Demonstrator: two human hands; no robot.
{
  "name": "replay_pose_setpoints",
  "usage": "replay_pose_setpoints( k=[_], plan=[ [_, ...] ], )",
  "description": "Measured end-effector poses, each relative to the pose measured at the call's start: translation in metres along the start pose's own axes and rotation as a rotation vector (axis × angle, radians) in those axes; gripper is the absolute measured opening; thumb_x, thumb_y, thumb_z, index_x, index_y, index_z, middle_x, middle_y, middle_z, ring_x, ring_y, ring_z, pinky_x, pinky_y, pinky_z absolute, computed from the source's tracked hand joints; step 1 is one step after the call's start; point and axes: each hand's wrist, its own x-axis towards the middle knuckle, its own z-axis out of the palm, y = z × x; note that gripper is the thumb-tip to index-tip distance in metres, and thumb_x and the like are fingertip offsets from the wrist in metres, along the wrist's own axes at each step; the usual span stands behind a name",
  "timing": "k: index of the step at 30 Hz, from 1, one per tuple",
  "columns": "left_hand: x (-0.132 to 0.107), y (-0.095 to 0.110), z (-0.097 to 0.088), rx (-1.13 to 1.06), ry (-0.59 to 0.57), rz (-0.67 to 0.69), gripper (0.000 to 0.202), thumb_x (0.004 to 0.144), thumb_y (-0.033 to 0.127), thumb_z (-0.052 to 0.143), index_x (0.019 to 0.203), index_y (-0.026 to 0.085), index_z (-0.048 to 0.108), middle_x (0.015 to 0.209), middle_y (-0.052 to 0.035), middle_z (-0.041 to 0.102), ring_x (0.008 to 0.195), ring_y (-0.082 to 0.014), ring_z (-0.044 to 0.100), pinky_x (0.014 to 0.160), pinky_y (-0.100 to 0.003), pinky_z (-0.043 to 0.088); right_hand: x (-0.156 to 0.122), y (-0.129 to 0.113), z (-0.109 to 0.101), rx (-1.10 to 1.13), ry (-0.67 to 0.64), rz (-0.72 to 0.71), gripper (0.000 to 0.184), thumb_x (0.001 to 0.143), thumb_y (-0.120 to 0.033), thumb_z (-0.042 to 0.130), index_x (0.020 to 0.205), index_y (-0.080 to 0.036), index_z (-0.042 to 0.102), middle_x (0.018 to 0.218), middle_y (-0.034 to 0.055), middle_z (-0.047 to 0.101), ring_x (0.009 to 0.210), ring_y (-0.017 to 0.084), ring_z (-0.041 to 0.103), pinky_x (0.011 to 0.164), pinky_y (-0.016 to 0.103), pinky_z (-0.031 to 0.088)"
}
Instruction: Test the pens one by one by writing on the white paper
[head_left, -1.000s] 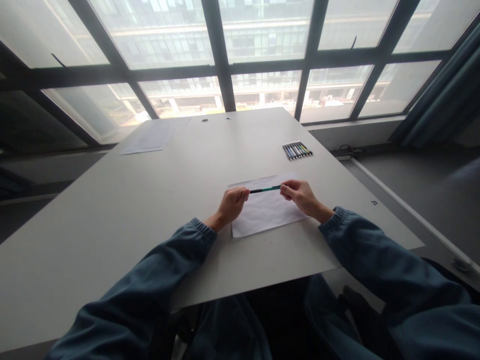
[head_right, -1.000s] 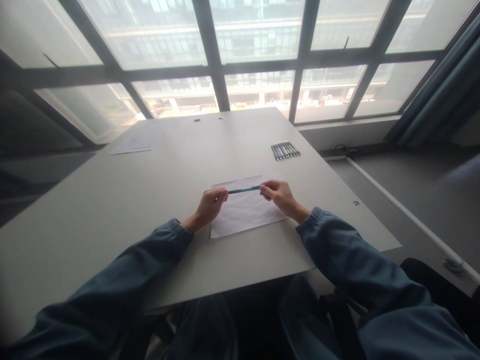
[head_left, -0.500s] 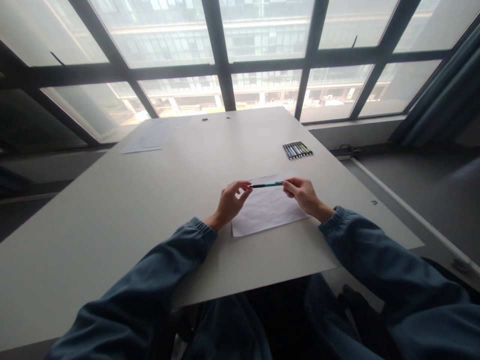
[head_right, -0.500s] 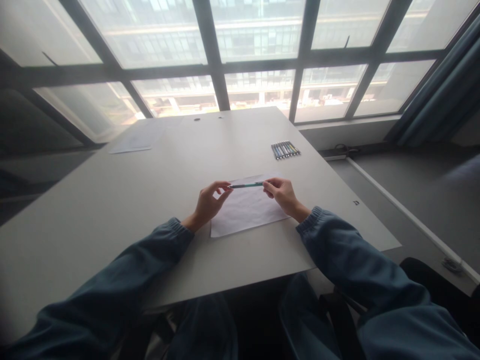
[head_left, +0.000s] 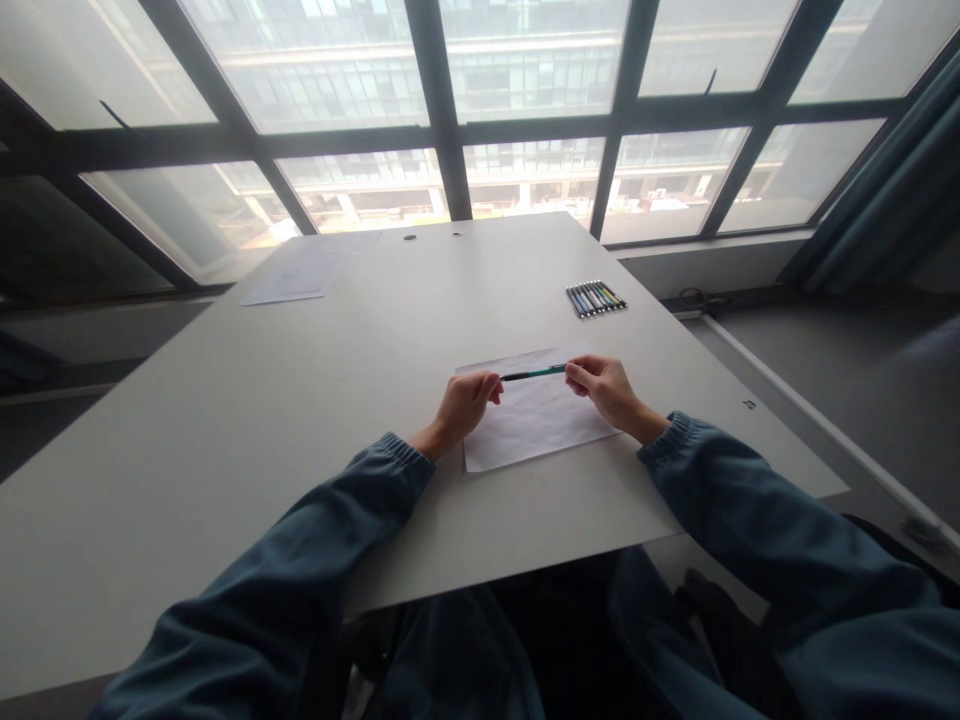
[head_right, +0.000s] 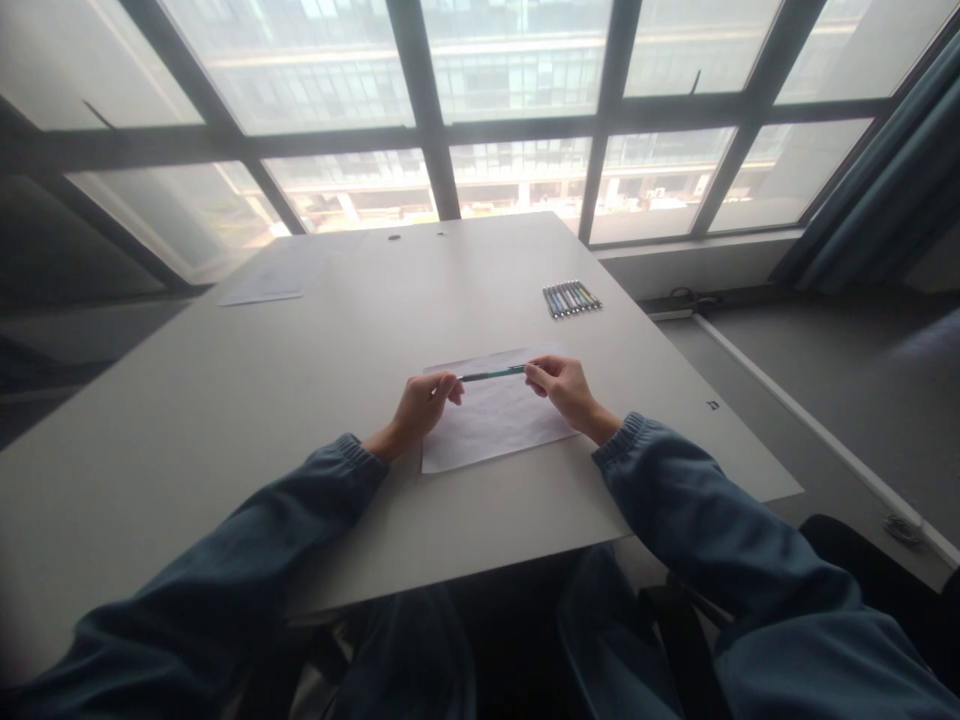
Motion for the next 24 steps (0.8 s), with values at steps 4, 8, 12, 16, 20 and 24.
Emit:
replay_pose_setpoints(
  k=[4,8,12,16,20,24],
  plan=[
    [0.0000,-0.0019,-0.0004,-0.075,0.005,-0.008,0.046,0.101,0.053,0.043,0.105,0.017,0.071,0.082,-0.0048,0.075,0.074,-0.0161,0.068,0.071,-0.028,0.052,0.0005,0.0008,-0.0005,0.005,0.016,0.006,0.028,0.075,-0.041,0.081,0.080,-0.014,0.074,0.064,0.0026,0.064,0.055,0.010,0.049,0.050,0.026,0.035],
    [0.0005,-0.0019,-0.0003,-0.031,0.080,0.027,0.033,0.093,0.046,0.065,0.115,0.021,0.067,0.091,-0.0038,0.076,0.080,-0.0159,0.069,0.073,-0.028,0.052,0.0010,0.0014,-0.0012,0.001,0.030,0.012,0.029,0.074,-0.042,0.082,0.081,-0.014,0.074,0.064,0.0029,0.064,0.055,0.011,0.050,0.050,0.026,0.035],
    [0.0009,-0.0009,0.0010,0.000,0.107,0.075,0.024,0.089,0.038,0.071,0.106,0.021,0.068,0.085,-0.0016,0.075,0.075,-0.0145,0.068,0.073,-0.028,0.052,0.0007,0.0007,-0.0009,-0.001,0.035,0.014,0.030,0.073,-0.042,0.082,0.081,-0.014,0.073,0.063,0.0027,0.064,0.055,0.011,0.050,0.049,0.025,0.035],
    [0.0011,-0.0001,0.0024,0.048,0.154,0.089,0.016,0.091,0.034,0.069,0.099,0.020,0.070,0.083,-0.0022,0.074,0.072,-0.0136,0.067,0.067,-0.026,0.053,0.0004,0.0002,-0.0005,-0.003,0.031,0.016,0.030,0.074,-0.042,0.082,0.080,-0.014,0.073,0.063,0.0027,0.064,0.055,0.011,0.050,0.050,0.025,0.035],
    [0.0011,0.0006,0.0024,0.063,0.153,0.067,0.017,0.092,0.036,0.067,0.093,0.020,0.071,0.080,-0.0023,0.073,0.069,-0.0137,0.065,0.062,-0.024,0.051,0.0007,0.0006,-0.0005,-0.010,0.023,0.014,0.032,0.073,-0.044,0.082,0.080,-0.014,0.073,0.064,0.0028,0.064,0.055,0.011,0.049,0.050,0.026,0.035],
    [0.0004,0.0009,0.0009,0.080,0.084,0.042,0.036,0.098,0.045,0.055,0.077,0.018,0.068,0.066,-0.0009,0.068,0.061,-0.0128,0.060,0.059,-0.024,0.046,0.0003,0.0003,-0.0001,-0.030,0.017,0.018,0.034,0.072,-0.046,0.082,0.080,-0.015,0.073,0.063,0.0026,0.064,0.055,0.011,0.049,0.049,0.026,0.035]
  ],
)
